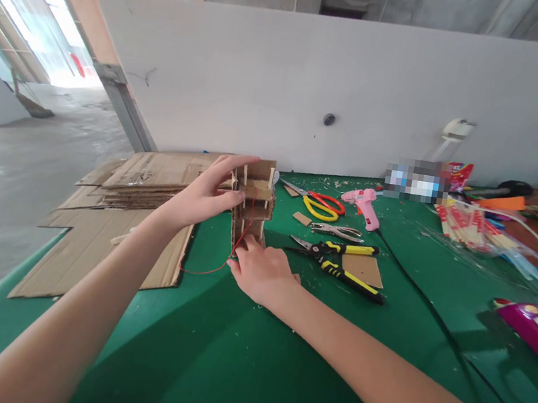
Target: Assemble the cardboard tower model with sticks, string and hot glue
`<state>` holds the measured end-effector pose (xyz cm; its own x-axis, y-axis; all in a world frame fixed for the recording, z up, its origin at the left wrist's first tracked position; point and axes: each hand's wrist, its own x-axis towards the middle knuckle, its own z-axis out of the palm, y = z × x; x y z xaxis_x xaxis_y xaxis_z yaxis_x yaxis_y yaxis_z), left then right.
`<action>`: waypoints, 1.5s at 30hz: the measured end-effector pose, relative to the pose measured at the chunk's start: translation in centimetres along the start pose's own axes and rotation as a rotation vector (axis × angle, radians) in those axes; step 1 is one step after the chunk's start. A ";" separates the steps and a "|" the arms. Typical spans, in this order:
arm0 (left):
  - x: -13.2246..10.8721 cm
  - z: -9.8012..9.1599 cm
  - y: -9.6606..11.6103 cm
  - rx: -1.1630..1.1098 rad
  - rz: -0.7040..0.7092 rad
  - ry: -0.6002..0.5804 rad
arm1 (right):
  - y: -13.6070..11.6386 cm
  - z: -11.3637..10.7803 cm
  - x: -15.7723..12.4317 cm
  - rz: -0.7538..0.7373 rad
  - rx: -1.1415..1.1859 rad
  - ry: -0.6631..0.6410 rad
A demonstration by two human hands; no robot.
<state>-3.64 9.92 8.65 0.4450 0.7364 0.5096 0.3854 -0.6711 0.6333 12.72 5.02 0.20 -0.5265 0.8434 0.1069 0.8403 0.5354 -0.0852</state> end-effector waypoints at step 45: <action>-0.2 -0.2 0.9 -0.045 0.001 0.003 | 2.4 -5.9 -2.6 -0.236 -0.152 -0.262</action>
<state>-3.54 9.21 9.23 0.4432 0.7359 0.5119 0.3483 -0.6676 0.6580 16.84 3.85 5.59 -0.7066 0.6910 -0.1528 0.6911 0.7202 0.0611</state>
